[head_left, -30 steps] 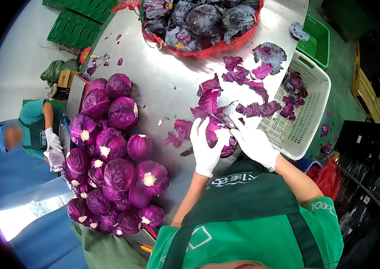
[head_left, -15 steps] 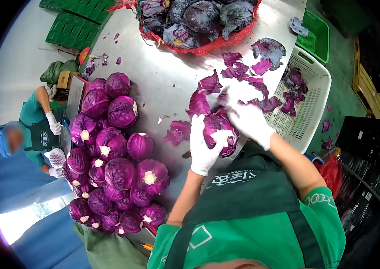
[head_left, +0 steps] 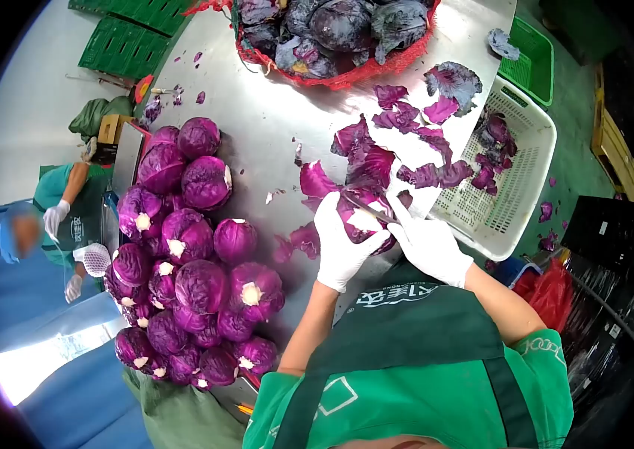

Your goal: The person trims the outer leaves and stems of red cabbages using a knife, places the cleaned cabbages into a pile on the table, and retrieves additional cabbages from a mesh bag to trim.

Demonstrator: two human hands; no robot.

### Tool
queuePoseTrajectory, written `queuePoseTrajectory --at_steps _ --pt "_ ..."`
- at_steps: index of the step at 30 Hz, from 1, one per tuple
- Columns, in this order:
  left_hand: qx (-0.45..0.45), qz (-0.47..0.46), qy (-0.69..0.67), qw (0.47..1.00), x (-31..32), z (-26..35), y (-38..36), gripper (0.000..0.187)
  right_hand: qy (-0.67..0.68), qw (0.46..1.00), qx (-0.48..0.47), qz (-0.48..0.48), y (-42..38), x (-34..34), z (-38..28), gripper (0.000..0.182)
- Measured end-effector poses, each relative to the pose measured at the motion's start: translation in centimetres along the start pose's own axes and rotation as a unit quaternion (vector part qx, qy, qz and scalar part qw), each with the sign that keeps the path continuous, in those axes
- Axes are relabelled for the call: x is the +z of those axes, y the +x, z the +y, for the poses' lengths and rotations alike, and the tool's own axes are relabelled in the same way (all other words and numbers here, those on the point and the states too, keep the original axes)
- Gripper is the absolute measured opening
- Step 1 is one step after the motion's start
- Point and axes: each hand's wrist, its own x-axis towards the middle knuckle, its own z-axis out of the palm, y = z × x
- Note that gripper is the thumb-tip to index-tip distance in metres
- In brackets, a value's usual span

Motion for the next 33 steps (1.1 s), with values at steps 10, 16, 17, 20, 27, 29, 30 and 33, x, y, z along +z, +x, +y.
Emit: queuePoseTrajectory --at_steps 10,16,17,20,27,29,30,33 --pt "0.002 -0.03 0.017 0.999 -0.6 0.1 0.5 0.105 -0.116 0.985 -0.123 0.021 2.1 -0.2 1.3 0.062" --pt "0.01 -0.031 0.01 0.999 -0.3 0.4 1.4 0.102 -0.095 0.993 -0.075 0.001 2.4 -0.6 0.8 0.059" --pt "0.015 -0.028 0.015 0.999 -0.3 0.6 1.6 0.101 -0.095 0.993 -0.076 0.0 2.5 -0.4 1.0 0.059" --pt "0.013 -0.025 0.022 0.999 0.0 0.4 1.7 0.1 -0.15 0.977 -0.115 0.098 3.5 1.3 2.5 0.054" --pt "0.019 -0.016 0.049 0.998 0.2 0.2 0.6 0.104 0.053 0.995 -0.028 0.077 6.6 0.8 4.6 0.04" --pt "0.016 -0.011 0.026 0.999 0.0 -0.2 0.9 0.105 0.025 0.993 -0.067 0.094 6.3 1.1 4.7 0.032" --pt "0.03 -0.011 0.025 0.999 -0.1 -0.4 0.7 0.105 -0.006 0.993 -0.075 0.089 6.7 1.2 5.4 0.031" --pt "0.054 -0.01 0.031 0.998 -0.1 -0.6 -0.3 0.106 -0.006 0.99 -0.06 0.125 9.3 3.0 8.8 0.028"
